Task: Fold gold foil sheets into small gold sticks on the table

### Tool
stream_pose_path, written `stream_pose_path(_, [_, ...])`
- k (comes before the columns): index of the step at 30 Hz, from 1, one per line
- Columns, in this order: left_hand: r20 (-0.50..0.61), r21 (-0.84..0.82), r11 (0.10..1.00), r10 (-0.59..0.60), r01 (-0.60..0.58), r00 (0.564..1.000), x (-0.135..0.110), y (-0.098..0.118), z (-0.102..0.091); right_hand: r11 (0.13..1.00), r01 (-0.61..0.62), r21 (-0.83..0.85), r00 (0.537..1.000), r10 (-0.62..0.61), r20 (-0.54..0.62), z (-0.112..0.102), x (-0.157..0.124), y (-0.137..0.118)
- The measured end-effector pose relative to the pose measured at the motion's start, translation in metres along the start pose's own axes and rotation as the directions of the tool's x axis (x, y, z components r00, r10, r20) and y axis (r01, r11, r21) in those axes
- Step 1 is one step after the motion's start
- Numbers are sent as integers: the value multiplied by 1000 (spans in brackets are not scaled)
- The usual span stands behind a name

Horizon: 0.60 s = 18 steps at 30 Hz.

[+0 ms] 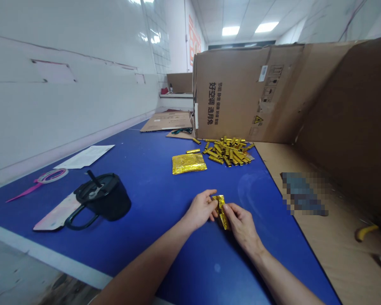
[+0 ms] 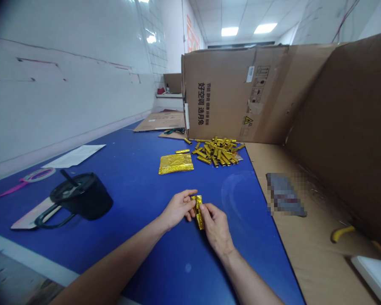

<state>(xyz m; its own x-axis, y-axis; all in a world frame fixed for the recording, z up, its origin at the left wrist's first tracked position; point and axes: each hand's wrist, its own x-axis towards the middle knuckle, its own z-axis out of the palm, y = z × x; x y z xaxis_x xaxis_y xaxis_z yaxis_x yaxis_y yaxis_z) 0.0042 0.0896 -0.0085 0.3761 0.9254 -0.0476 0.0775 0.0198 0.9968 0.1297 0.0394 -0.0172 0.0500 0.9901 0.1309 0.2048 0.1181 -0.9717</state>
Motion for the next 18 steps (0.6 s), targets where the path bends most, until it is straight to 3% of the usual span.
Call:
stream_pose_path(5, [-4,183,981,59,-57,998,-1,-5,-2,997,7,-81,1000,-9,-19,-1,1,0])
stream_pose_path(9, [14,238,968,74,-75,997,0,-9,-3,978,80,-194,995,-90,-43,-4,2,-1])
stream_pose_path(13, [54,195,981,-13,3,998,0,-9,-3,952,108,-287,991,-126,-44,-5,2,-3])
stream_pose_path(18, [168,63,995,-92,82,982,-2,1,-3,956,76,-285,994,-94,-50,-5,2,-3])
